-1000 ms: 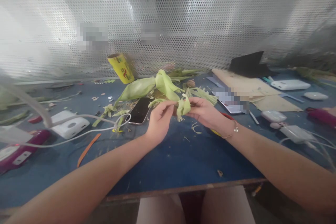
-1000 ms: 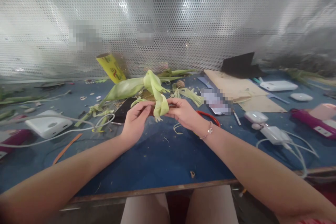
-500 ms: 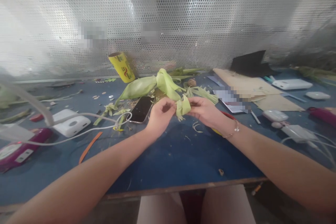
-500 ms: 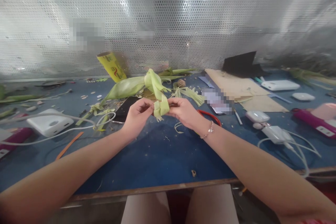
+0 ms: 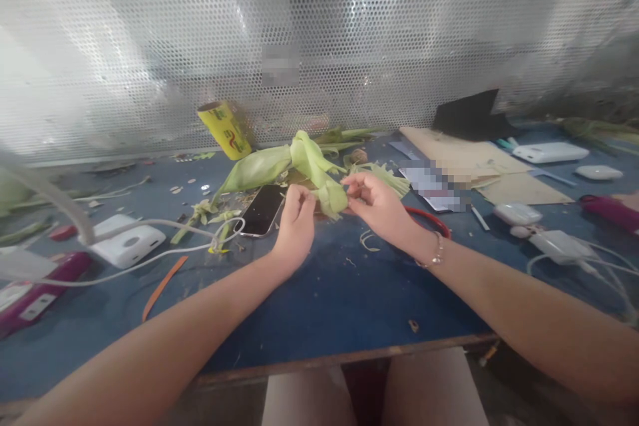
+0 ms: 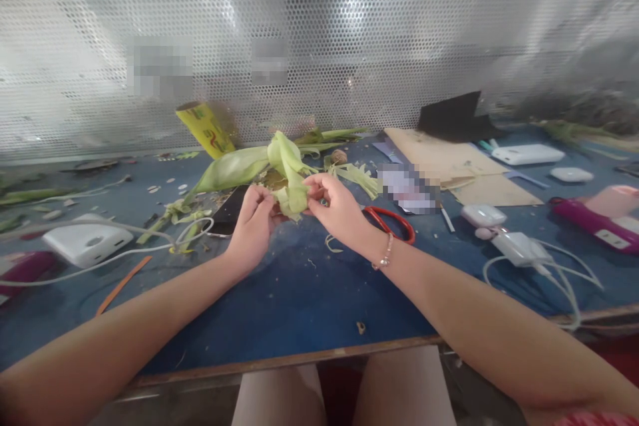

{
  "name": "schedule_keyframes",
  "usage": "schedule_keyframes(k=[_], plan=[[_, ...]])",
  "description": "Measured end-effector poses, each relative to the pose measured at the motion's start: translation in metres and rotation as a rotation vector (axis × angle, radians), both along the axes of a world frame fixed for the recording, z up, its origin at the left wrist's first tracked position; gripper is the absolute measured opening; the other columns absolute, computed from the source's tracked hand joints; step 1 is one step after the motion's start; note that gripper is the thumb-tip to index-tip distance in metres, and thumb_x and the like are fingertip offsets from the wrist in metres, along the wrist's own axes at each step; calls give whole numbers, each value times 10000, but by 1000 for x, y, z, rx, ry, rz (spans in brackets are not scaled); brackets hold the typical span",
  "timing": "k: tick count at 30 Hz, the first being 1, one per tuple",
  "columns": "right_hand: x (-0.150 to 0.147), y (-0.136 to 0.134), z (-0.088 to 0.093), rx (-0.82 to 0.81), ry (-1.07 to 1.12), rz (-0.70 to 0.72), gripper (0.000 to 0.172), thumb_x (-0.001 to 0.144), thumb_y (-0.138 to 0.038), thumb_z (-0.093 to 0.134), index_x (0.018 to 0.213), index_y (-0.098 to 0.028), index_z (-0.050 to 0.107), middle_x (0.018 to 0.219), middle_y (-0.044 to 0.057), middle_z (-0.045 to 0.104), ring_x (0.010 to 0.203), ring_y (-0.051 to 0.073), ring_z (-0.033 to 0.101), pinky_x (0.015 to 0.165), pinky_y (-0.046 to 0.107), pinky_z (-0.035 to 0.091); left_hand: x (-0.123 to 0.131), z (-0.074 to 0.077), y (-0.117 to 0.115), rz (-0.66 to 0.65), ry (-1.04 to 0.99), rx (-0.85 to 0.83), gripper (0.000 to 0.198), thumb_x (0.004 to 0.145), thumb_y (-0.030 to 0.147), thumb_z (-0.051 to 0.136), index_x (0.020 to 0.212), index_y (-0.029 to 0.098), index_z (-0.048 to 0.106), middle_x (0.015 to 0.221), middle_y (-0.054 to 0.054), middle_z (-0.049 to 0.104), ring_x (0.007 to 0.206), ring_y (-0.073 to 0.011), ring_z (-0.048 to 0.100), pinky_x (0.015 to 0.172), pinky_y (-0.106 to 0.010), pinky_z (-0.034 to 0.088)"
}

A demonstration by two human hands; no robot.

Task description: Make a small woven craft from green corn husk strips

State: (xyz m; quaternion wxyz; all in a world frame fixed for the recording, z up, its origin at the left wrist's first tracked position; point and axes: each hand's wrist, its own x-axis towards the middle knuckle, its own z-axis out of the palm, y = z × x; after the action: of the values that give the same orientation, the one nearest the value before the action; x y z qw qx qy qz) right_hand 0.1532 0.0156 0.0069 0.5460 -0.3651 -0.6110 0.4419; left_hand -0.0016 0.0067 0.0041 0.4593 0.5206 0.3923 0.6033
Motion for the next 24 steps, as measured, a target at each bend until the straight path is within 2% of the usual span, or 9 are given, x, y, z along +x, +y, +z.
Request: schedule_keyframes(k=[3, 5, 10, 12, 16, 19, 24], plan=[[-7, -6, -3, 132, -54, -40, 252, 676, -117, 604, 867, -231, 483, 846, -7, 508, 765, 123, 559, 683, 285, 539, 3, 3, -6, 110, 38, -1, 178, 816, 295, 569, 744, 222, 424, 701, 41, 408, 594, -96, 399, 527, -200, 387], [-12, -11, -4, 160, -68, -57, 253, 679, -115, 596, 857, -228, 456, 863, -3, 514, 755, 120, 559, 657, 271, 526, 3, 4, -9, 177, 94, 17, 192, 813, 307, 594, 742, 228, 434, 667, 42, 400, 551, -100, 361, 499, -215, 344], [-17, -23, -3, 142, -119, -73, 380, 700, -114, 594, 1039, -248, 491, 1160, 62, 480, 777, 117, 577, 670, 285, 547, 1, 3, -4, 311, 211, 187, 171, 799, 241, 620, 733, 226, 464, 678, 27, 457, 631, -122, 424, 601, -255, 343], [-17, -26, 0, 157, -140, -64, 436, 712, -107, 587, 1113, -258, 504, 1230, 73, 442, 771, 113, 583, 685, 294, 556, -2, 3, -1, 323, 257, 241, 146, 807, 220, 602, 741, 224, 472, 668, 31, 467, 627, -119, 428, 608, -259, 328], [-14, -25, 4, 167, -163, -50, 460, 720, -97, 584, 1146, -259, 528, 1242, 68, 441, 728, 95, 587, 670, 286, 563, -10, 2, 2, 315, 316, 288, 92, 825, 215, 563, 776, 230, 486, 633, 40, 478, 578, -111, 421, 573, -258, 303], [-10, -21, 4, 178, -198, -39, 443, 717, -106, 604, 1128, -260, 546, 1235, 63, 445, 703, 87, 587, 636, 273, 562, -16, 3, 3, 304, 300, 284, 80, 811, 219, 578, 798, 236, 501, 606, 45, 486, 548, -108, 423, 547, -252, 297], [-3, -13, 0, 210, -238, -30, 371, 744, -165, 639, 1096, -251, 555, 1171, 60, 473, 704, 93, 591, 671, 292, 563, -22, 6, 9, 321, 378, 319, 91, 787, 183, 591, 814, 226, 516, 574, 52, 497, 496, -90, 431, 531, -248, 302]])
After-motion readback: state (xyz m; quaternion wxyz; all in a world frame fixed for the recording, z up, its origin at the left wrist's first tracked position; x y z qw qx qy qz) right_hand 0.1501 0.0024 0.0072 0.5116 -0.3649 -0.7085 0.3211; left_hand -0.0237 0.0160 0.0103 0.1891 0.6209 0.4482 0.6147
